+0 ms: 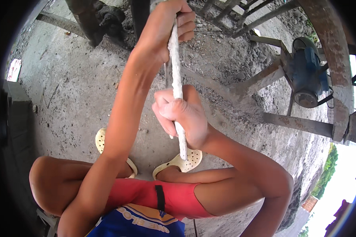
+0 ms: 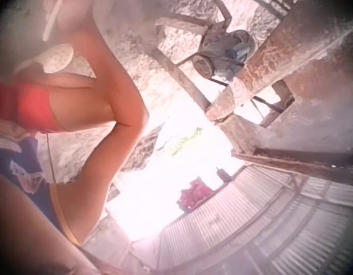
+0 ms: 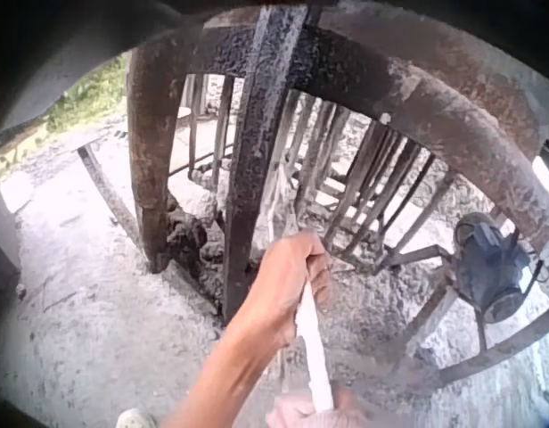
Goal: The person rubs white residue off a plastic tool by hand, turning the tool over and using their thumbs to scrape different sections.
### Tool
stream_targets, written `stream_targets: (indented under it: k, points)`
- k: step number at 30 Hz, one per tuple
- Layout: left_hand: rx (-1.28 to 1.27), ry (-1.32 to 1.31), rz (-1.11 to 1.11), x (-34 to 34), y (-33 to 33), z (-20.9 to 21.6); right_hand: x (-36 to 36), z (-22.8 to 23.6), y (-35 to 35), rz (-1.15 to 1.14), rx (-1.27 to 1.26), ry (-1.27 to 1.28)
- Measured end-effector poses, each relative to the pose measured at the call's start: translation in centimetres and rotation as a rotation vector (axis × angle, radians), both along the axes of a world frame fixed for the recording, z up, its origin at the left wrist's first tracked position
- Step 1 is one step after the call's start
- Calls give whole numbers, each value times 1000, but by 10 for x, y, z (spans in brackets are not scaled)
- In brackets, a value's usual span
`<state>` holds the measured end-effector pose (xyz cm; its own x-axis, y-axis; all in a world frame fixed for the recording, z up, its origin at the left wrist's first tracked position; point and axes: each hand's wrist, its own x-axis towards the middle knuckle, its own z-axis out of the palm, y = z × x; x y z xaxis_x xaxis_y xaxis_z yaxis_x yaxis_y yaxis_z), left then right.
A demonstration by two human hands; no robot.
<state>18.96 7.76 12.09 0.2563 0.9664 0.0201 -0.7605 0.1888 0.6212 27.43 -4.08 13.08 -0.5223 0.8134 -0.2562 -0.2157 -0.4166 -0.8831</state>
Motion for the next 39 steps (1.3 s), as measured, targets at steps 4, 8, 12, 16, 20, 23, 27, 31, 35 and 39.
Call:
stream_targets:
  k: [4,8,12,16,20,23,27,31,35,39]
  points:
    - [-154,-52,-77,0,0,-1,4,4,-2,-16,39,-102]
    - [10,-103,-32,6,-22,-2,9,-2,-20,75,193,-136]
    - [29,-37,-29,8,-23,1,13,0,-19,85,159,-75]
    - [-21,-9,-39,7,9,-10,19,-12,7,10,88,-58]
    - [30,-27,2,5,4,-19,11,-19,-3,-32,109,-139]
    - [-31,-57,-58,11,-18,-12,13,-13,-22,33,165,-110]
    - [-44,-49,-86,6,-29,-5,12,-15,-30,83,188,-36]
    - [55,15,-25,8,7,-17,18,-26,7,-43,195,-153]
    - [59,-36,-26,11,12,-41,16,-53,6,-78,164,-261]
    - [-3,-49,-27,16,-14,-24,23,-35,-14,23,212,-120]
